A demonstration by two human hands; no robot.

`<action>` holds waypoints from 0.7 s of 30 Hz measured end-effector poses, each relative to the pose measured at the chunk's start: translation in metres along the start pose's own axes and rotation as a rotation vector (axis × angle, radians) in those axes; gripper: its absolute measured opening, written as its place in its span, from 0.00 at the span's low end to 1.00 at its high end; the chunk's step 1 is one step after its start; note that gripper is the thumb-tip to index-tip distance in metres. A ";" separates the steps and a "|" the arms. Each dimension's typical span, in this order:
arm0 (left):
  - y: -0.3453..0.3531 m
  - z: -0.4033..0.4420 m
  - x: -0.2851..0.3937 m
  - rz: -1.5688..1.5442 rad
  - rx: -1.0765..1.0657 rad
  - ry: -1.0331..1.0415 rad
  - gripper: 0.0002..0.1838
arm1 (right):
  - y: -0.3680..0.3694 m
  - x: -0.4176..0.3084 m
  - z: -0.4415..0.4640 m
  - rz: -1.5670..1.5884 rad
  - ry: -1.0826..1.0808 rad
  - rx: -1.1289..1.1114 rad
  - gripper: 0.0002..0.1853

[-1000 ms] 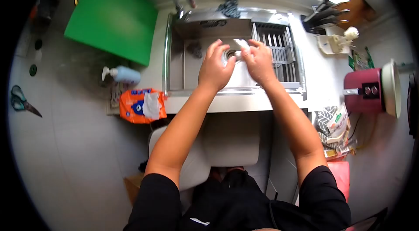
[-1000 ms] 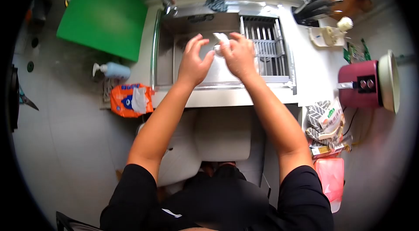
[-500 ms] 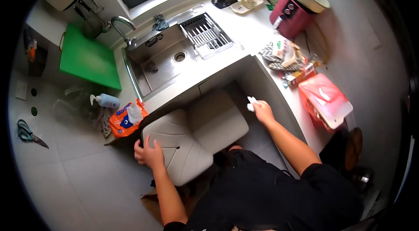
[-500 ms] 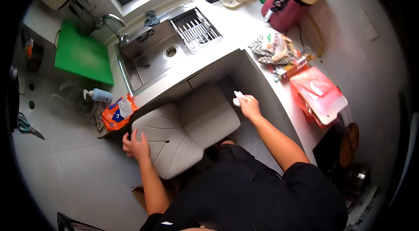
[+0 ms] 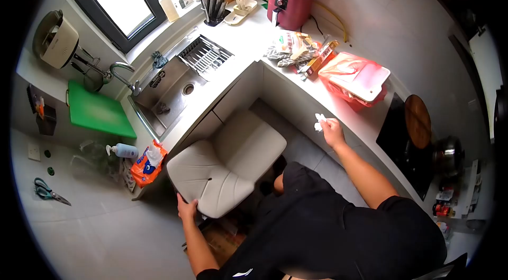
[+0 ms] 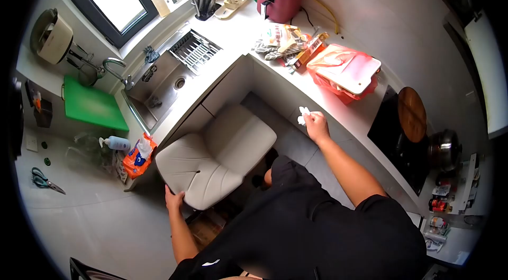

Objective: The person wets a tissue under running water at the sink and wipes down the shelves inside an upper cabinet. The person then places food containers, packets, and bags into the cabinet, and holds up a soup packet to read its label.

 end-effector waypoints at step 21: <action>0.017 -0.027 0.108 0.078 0.043 -0.076 0.48 | -0.011 -0.087 0.179 0.335 -0.141 0.353 0.18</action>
Point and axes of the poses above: each hand's wrist, its own z-axis towards the middle knuckle, its own y-axis out of the palm, x = y × z, the point moved 3 cm from there along z, towards the middle knuckle, and after that the axes turned 8 degrees about x, right-handed, at the moved point
